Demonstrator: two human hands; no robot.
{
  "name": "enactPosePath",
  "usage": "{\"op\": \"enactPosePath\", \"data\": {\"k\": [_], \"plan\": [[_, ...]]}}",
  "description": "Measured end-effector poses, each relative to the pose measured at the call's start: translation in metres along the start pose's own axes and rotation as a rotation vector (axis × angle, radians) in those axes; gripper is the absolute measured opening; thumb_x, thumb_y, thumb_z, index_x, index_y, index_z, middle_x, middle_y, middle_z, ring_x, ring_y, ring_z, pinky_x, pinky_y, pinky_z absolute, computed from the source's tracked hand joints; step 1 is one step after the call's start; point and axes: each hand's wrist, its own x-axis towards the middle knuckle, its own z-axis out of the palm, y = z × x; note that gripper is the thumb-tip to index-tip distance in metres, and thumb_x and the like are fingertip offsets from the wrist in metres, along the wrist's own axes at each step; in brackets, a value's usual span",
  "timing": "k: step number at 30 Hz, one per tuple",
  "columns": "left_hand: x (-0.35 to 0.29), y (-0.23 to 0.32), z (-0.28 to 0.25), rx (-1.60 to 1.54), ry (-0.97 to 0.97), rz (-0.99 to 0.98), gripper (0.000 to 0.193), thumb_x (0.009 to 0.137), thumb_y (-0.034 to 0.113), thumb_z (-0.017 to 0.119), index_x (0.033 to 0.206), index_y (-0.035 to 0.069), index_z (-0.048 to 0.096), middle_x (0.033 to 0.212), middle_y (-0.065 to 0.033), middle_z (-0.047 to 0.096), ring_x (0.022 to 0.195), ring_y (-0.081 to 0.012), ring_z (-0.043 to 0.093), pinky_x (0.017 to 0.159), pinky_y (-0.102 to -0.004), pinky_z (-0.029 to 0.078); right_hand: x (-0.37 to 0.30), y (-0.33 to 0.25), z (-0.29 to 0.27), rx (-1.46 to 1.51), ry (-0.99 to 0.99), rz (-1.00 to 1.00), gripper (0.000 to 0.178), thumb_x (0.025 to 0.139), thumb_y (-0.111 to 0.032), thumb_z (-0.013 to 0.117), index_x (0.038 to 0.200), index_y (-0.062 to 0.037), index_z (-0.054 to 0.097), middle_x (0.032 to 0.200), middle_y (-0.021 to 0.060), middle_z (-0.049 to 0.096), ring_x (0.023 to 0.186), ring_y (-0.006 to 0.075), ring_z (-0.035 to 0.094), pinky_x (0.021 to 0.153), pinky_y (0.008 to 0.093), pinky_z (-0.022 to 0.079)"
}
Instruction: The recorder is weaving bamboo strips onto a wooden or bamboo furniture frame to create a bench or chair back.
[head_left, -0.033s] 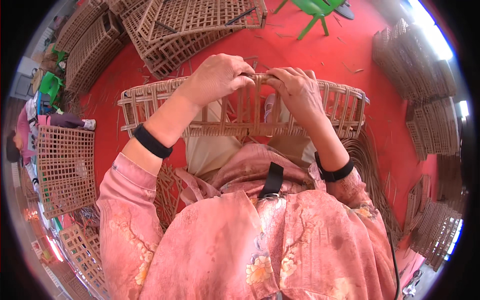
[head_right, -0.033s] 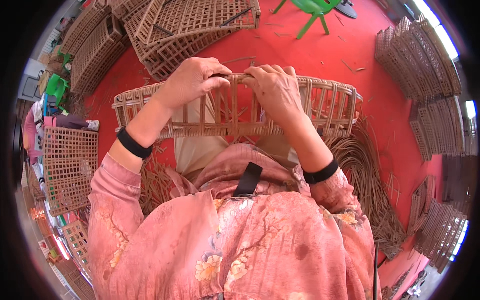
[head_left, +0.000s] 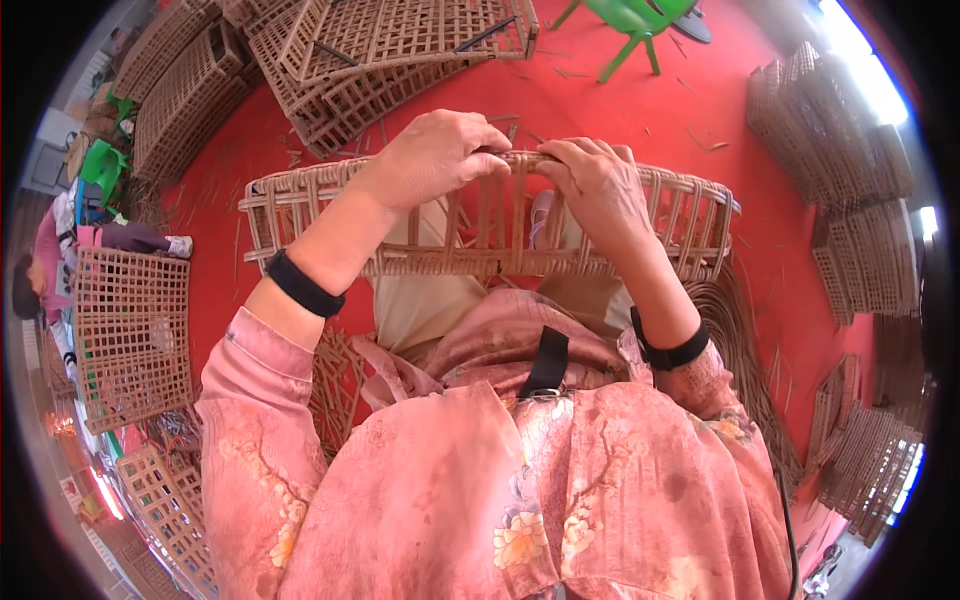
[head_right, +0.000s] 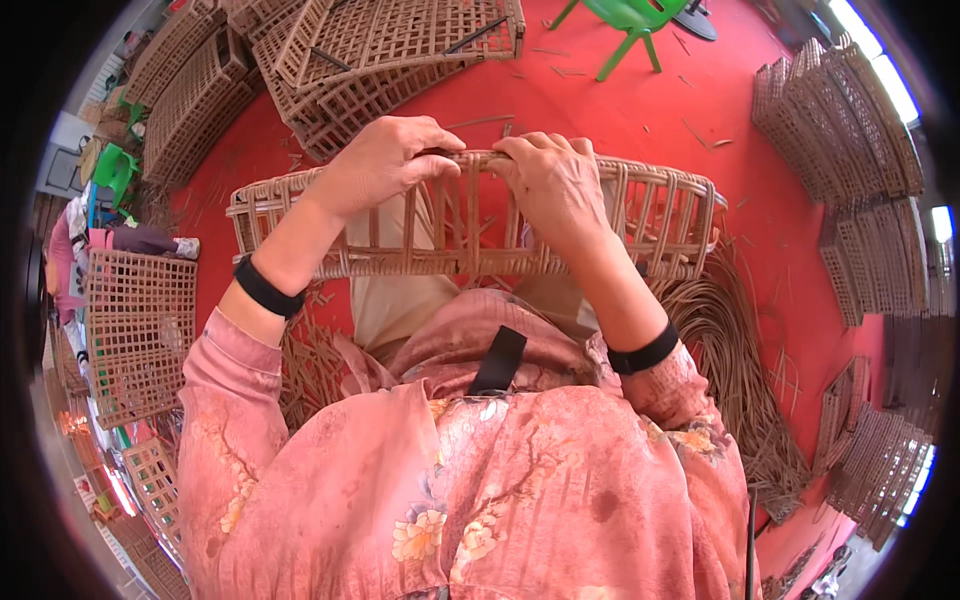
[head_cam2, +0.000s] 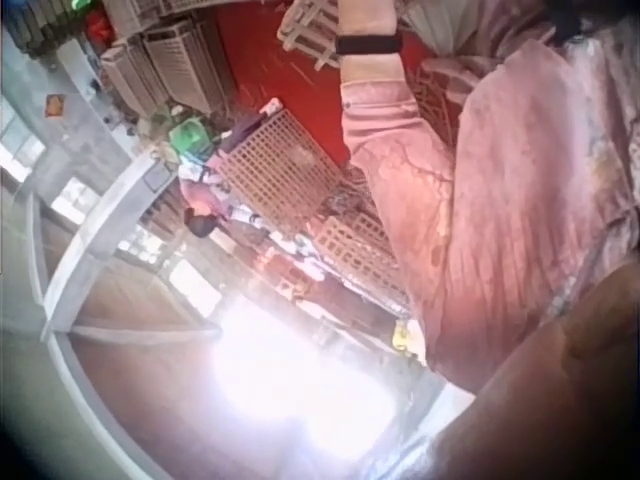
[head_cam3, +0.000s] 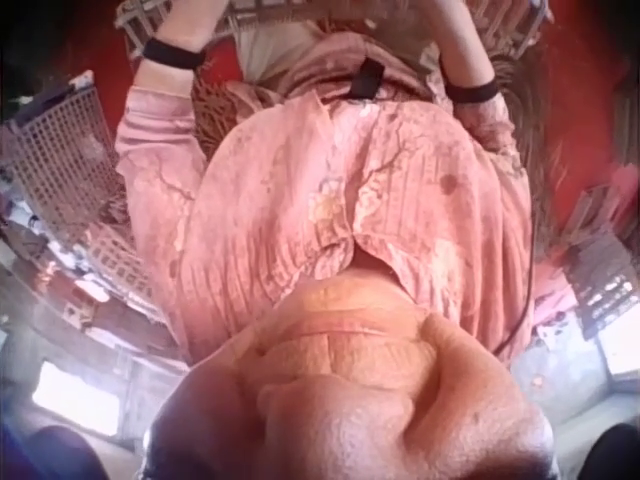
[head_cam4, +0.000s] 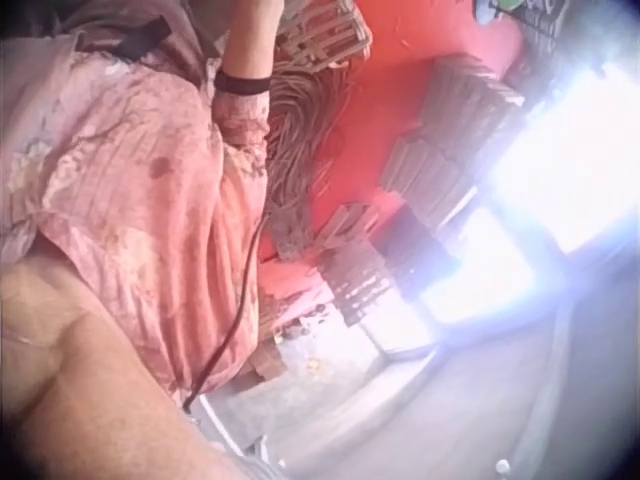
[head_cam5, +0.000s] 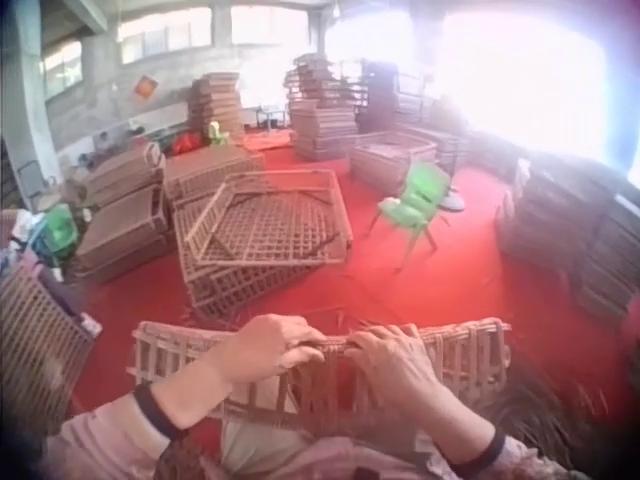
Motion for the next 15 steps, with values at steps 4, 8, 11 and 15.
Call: {"op": "enactPosePath", "data": {"k": [4,8,11,15], "plan": [[-0.043,-0.005,-0.015,0.107,0.247,-0.032,0.038,0.087,0.021,0.073,0.121,0.005,0.068,0.114,-0.0109,0.070,0.107,-0.0292,0.065,0.095,-0.0395,0.047,0.007,-0.029,0.002,0.111,0.054,-0.066,0.037,0.094,-0.030,0.064,0.121,-0.0049,0.066,0.114,0.0133,0.069,0.110,0.0309,0.062,0.095,0.0445,0.042],[-0.086,-0.012,-0.013,0.225,0.213,-0.118,0.051,0.082,0.015,0.076,0.131,0.009,0.063,0.127,-0.0083,0.065,0.118,-0.0284,0.060,0.104,-0.0414,0.043,0.019,-0.049,0.022,0.124,-0.035,-0.105,0.037,0.092,-0.024,0.064,0.123,-0.0037,0.064,0.116,0.0149,0.068,0.112,0.0320,0.061,0.098,0.0458,0.042],[-0.092,-0.011,-0.009,0.237,0.228,-0.157,0.054,0.080,0.006,0.074,0.133,0.010,0.061,0.129,-0.0084,0.063,0.120,-0.0290,0.059,0.107,-0.0421,0.043,0.028,-0.052,0.033,0.134,-0.088,-0.119,0.035,0.092,-0.020,0.063,0.123,-0.0040,0.064,0.113,0.0151,0.069,0.113,0.0306,0.062,0.098,0.0464,0.042],[-0.088,-0.014,-0.006,0.254,0.250,-0.140,0.049,0.081,0.000,0.070,0.129,0.008,0.064,0.123,-0.0102,0.068,0.118,-0.0299,0.062,0.104,-0.0420,0.048,0.031,-0.044,0.032,0.166,-0.108,-0.184,0.034,0.091,-0.013,0.060,0.123,-0.0029,0.064,0.111,0.0163,0.071,0.111,0.0319,0.064,0.097,0.0487,0.045]]}}
